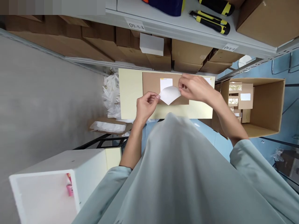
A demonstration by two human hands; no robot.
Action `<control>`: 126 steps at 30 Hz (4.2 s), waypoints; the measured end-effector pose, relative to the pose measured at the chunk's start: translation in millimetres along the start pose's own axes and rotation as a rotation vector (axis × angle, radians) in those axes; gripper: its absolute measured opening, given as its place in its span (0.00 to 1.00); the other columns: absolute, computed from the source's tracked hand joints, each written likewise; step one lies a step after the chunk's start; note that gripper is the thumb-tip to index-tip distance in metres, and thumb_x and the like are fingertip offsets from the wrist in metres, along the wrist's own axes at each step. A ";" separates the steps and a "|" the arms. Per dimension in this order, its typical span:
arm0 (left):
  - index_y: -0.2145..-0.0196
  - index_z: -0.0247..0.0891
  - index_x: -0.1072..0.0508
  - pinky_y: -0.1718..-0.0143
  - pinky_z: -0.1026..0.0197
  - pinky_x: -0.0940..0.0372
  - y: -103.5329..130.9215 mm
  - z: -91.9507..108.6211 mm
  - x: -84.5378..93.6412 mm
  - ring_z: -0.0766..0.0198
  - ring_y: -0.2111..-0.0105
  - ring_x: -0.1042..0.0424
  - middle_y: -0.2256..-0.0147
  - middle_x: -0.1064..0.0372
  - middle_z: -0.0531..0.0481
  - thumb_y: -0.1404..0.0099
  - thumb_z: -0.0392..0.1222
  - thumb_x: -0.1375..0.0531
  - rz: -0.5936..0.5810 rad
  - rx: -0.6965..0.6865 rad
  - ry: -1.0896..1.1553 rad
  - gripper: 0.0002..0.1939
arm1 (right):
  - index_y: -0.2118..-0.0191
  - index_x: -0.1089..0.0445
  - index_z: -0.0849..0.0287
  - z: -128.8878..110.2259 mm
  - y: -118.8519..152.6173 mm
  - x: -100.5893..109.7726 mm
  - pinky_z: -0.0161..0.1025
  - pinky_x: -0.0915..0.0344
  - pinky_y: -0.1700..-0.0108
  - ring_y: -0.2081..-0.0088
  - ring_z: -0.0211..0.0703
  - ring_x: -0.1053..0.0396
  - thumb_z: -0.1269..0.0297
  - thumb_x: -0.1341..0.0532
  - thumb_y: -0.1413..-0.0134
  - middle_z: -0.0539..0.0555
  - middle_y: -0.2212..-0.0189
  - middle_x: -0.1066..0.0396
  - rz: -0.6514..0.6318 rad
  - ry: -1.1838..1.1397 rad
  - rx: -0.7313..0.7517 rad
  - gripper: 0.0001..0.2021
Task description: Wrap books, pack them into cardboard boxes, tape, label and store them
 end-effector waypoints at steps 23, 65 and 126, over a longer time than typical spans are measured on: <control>0.67 0.38 0.19 0.57 0.59 0.31 -23.4 -74.2 -27.1 0.61 0.67 0.27 0.67 0.20 0.48 0.36 0.47 0.34 0.010 0.245 -0.227 0.10 | 0.51 0.24 0.58 29.4 -116.2 -57.0 0.47 0.35 0.48 0.50 0.55 0.26 0.67 0.44 0.23 0.62 0.45 0.26 -0.167 0.167 0.011 0.10; 0.72 0.46 0.35 0.45 0.47 0.34 -21.0 -69.1 -43.8 0.49 0.60 0.26 0.70 0.27 0.47 0.34 0.46 0.30 0.033 0.048 -0.531 0.16 | 0.43 0.30 0.62 59.6 -100.5 -128.9 0.57 0.34 0.37 0.42 0.62 0.29 0.56 0.37 0.24 0.69 0.41 0.29 -0.039 0.100 -0.042 0.15; 0.18 0.30 0.51 0.20 0.28 0.70 -32.8 -103.2 -30.2 0.41 0.17 0.74 0.18 0.61 0.33 0.20 0.65 0.56 0.003 -0.001 -0.665 0.46 | 0.18 0.47 0.58 92.7 44.3 -219.1 0.69 0.67 0.17 0.15 0.59 0.70 0.51 0.54 0.19 0.59 0.15 0.64 0.288 -0.297 -0.306 0.33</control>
Point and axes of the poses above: each hand's wrist, its own y-axis away from the middle knuckle, its own x-axis out of the back of the hand, z = x × y, the point moved 6 cm from there along -y, towards the middle knuckle
